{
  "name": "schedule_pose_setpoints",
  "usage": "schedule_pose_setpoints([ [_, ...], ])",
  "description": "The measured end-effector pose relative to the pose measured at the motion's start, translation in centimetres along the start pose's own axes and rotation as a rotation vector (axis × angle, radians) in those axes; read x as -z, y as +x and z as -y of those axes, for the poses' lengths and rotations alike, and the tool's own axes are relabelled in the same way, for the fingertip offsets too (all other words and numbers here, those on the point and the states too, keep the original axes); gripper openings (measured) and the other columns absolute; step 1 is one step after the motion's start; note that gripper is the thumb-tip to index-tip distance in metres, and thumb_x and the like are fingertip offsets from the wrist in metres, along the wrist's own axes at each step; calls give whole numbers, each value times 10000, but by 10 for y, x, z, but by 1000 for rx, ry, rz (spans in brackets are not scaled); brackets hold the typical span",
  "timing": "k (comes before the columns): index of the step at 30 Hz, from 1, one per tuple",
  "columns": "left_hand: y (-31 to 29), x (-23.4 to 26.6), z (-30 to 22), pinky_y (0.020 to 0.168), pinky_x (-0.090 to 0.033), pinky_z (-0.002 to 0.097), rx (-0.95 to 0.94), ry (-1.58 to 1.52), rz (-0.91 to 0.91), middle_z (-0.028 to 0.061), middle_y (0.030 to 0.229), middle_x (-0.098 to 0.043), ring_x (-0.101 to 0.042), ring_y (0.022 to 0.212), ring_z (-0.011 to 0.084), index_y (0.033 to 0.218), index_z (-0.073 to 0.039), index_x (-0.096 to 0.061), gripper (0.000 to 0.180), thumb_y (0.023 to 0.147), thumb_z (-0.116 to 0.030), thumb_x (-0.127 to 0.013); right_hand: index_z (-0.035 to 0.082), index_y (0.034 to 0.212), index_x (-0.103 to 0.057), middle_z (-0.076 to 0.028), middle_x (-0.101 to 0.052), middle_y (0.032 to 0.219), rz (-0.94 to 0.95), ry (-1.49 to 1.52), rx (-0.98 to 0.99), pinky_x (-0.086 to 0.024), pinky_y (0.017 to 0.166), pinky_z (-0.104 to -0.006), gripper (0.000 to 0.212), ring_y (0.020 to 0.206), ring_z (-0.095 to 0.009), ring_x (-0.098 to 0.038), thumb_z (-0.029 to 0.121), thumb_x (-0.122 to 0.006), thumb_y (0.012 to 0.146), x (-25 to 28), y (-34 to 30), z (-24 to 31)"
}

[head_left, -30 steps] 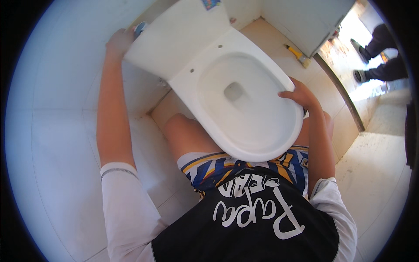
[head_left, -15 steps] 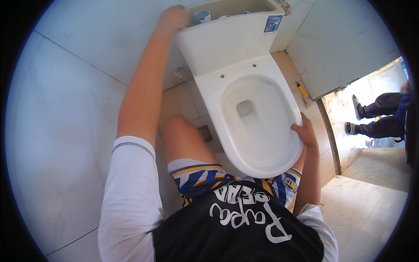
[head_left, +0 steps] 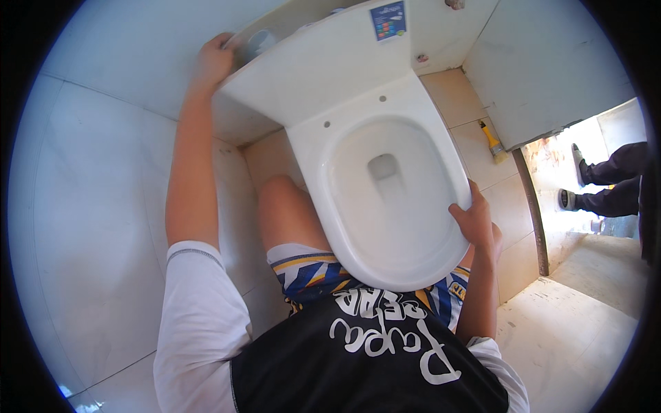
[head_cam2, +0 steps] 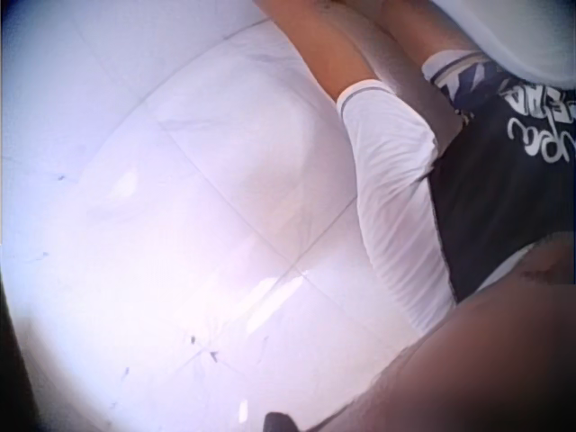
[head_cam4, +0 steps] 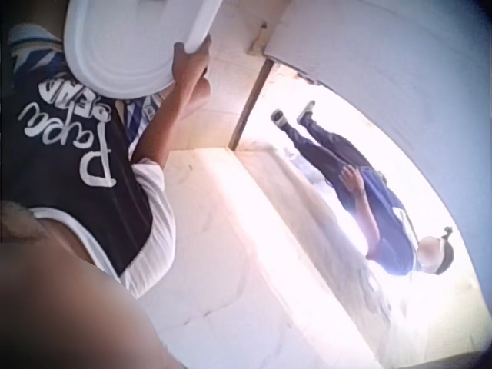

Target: The person carries a white ceramic toilet bowl into a tiled bathroom and positions it over the floor flange. They then kneel to align the bowl with the wall and floor connections while another person works nearby.

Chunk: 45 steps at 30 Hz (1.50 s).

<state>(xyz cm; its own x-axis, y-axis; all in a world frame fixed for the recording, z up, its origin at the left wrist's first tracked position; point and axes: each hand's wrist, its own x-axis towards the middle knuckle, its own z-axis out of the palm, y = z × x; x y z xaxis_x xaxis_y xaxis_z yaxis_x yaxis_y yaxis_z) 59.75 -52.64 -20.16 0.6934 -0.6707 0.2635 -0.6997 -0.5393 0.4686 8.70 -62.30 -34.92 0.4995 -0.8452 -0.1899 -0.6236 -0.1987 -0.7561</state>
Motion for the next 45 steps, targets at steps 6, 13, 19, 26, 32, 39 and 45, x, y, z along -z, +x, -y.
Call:
schedule_pose_setpoints([
  [6,0,10,47,837,-442,298,-89,-9,28,126,1044,-641,-581,913,185,1198,-8,-579,465,909,-371,-562,28,1307,-431,-266,-629,1009,7,98,3,-491,842,-386,614,943,-387,-624,69,-609,721,-14,-10,24],
  [13,11,15,81,884,-425,311,60,-58,61,130,1112,-611,-556,996,202,1227,4,-545,483,937,-381,-523,13,1335,-397,-285,-606,1048,-14,164,-30,-485,843,-410,618,981,-405,-603,46,-607,755,-30,-11,41],
  [19,2,15,104,908,-414,316,152,-193,128,126,1157,-585,-544,1031,197,1249,3,-514,518,950,-419,-489,-63,1354,-313,-335,-491,1219,16,158,58,-444,914,-434,666,1075,-460,-529,52,-616,773,-49,-14,52],
  [26,2,23,122,910,-429,311,141,-148,146,145,1195,-568,-536,1084,199,1308,4,-455,540,956,-405,-478,-125,1346,-259,-370,-334,1341,106,226,110,-340,1037,-435,690,1256,-479,-345,89,-618,796,-50,-19,55],
  [32,-3,24,99,882,-466,303,235,-199,207,154,1211,-565,-573,1051,199,1331,35,-418,520,912,-240,-556,-161,1328,-254,-381,-303,1355,98,281,128,-299,1068,-444,717,1300,-478,-289,203,-636,842,-46,-18,52],
  [39,-10,26,116,810,-526,297,303,-393,196,145,1129,-595,-615,964,185,1277,33,-444,434,890,-120,-568,-114,1237,-386,-348,-421,1249,159,306,60,-358,997,-437,636,1203,-452,-394,403,-541,902,-43,-18,54],
  [45,-13,25,143,798,-549,317,391,-551,210,150,1127,-592,-627,957,204,1283,26,-421,421,887,-60,-535,-39,888,-651,-254,-650,840,174,285,-280,-472,801,-419,695,864,-387,-631,583,-343,920,-67,86,-30],
])
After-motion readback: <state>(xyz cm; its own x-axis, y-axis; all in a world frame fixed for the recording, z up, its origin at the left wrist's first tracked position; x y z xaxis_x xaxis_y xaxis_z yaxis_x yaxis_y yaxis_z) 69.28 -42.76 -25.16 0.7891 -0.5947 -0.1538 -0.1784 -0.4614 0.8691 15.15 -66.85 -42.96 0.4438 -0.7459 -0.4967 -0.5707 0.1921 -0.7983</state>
